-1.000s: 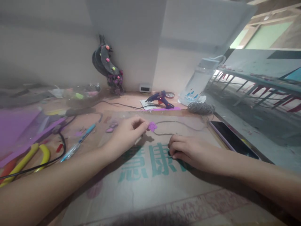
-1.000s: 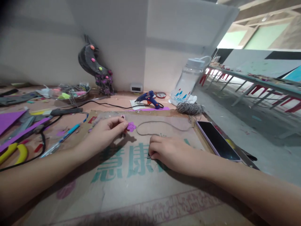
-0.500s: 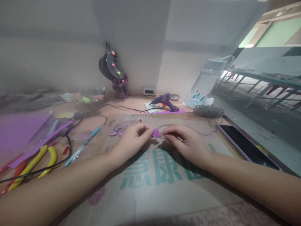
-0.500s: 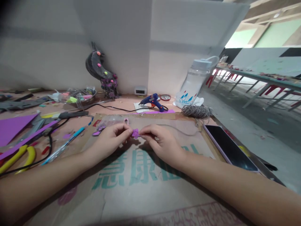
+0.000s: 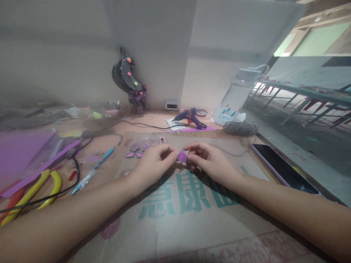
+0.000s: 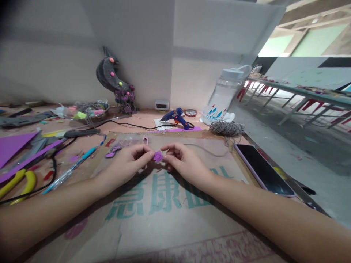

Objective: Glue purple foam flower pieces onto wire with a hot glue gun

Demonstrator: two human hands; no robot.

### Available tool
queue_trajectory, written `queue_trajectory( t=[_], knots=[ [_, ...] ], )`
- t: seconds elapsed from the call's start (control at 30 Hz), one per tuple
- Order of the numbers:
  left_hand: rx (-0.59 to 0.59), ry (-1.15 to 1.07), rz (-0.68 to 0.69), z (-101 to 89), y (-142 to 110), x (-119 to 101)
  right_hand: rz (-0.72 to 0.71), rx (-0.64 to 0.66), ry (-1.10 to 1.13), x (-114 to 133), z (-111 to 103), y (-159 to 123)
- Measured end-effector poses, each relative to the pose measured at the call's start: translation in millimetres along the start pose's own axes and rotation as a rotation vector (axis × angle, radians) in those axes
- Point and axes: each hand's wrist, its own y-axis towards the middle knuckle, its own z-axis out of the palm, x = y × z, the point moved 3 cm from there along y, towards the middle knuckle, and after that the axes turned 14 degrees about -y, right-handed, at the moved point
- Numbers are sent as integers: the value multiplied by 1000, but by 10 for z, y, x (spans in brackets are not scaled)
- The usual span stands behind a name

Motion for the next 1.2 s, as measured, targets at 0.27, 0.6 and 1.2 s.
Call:
queue_trajectory(
  t=[0.27, 0.6, 1.2],
  knots=[
    [22, 63, 19, -10, 4, 30, 241, 105, 165, -45, 1, 8],
    [86, 108, 167, 54, -69, 51, 260, 56, 370, -129, -19, 47],
    [113, 371, 331, 62, -80, 26, 236, 52, 271, -90, -18, 34]
  ],
)
